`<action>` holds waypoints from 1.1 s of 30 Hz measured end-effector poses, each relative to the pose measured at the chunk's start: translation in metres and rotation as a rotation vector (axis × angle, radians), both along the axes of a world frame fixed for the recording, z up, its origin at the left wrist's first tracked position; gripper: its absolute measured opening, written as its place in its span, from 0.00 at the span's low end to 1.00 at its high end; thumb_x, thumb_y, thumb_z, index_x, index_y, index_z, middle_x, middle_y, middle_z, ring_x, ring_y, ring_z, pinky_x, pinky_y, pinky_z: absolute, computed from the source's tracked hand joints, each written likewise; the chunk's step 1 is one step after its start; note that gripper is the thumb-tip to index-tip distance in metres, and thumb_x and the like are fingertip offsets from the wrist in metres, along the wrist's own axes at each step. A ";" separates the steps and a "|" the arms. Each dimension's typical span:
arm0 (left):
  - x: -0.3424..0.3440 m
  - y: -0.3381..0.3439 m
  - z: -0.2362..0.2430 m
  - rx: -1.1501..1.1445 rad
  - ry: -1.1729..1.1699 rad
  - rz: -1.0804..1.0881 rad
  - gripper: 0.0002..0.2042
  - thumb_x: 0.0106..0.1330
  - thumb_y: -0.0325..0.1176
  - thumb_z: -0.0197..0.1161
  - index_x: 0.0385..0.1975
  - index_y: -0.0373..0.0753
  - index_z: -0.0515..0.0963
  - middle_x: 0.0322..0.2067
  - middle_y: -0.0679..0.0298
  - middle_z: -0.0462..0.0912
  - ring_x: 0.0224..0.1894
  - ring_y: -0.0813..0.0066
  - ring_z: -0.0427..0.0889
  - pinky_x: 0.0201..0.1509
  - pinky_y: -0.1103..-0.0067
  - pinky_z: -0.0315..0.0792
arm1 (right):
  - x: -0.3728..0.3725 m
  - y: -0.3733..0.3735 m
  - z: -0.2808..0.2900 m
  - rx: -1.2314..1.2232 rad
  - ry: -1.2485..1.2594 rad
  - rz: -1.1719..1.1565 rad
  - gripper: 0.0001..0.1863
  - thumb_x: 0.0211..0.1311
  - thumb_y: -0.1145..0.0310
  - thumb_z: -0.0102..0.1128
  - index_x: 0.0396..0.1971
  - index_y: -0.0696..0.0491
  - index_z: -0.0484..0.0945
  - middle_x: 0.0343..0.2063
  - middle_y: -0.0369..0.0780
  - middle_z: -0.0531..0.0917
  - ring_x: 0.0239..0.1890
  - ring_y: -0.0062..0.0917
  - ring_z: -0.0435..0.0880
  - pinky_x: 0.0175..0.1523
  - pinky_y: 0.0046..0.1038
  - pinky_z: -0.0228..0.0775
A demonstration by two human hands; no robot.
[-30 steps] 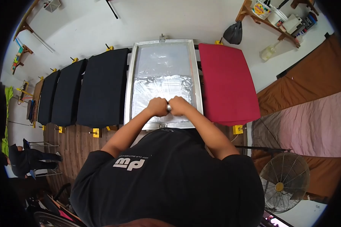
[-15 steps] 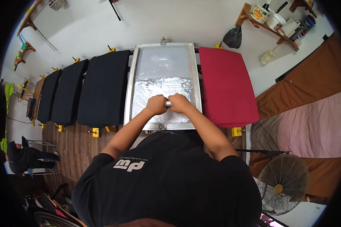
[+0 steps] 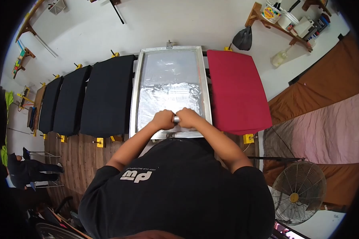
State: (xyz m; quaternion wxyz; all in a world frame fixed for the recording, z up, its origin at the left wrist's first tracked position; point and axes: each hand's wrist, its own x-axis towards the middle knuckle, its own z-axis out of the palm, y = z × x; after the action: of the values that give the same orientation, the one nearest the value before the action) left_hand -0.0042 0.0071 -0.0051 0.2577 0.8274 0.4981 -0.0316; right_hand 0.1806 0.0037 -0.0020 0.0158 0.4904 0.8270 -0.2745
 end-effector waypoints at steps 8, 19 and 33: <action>0.012 0.044 -0.002 0.148 0.042 0.037 0.09 0.50 0.34 0.65 0.28 0.39 0.86 0.33 0.51 0.88 0.37 0.52 0.89 0.43 0.63 0.83 | -0.006 0.041 -0.011 0.220 0.006 -0.031 0.12 0.44 0.68 0.67 0.32 0.54 0.86 0.32 0.52 0.87 0.37 0.49 0.87 0.47 0.45 0.81; -0.005 -0.018 0.000 0.053 0.029 -0.105 0.11 0.50 0.41 0.68 0.26 0.40 0.86 0.29 0.50 0.87 0.34 0.51 0.88 0.41 0.62 0.82 | -0.010 -0.028 -0.007 0.020 0.000 0.024 0.14 0.44 0.65 0.68 0.31 0.56 0.86 0.31 0.54 0.86 0.37 0.49 0.87 0.47 0.45 0.80; -0.004 -0.027 -0.034 0.410 -0.232 -0.001 0.07 0.49 0.29 0.64 0.29 0.37 0.81 0.31 0.53 0.79 0.33 0.51 0.83 0.37 0.60 0.79 | -0.016 -0.036 -0.023 0.312 0.064 -0.090 0.10 0.50 0.76 0.61 0.35 0.57 0.79 0.34 0.49 0.85 0.40 0.44 0.84 0.45 0.45 0.80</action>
State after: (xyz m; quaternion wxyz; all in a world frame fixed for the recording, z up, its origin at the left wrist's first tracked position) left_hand -0.0083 -0.0203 -0.0390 0.1398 0.8607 0.4607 0.1655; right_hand 0.1642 -0.0324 -0.0246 -0.0991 0.5145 0.8368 -0.1587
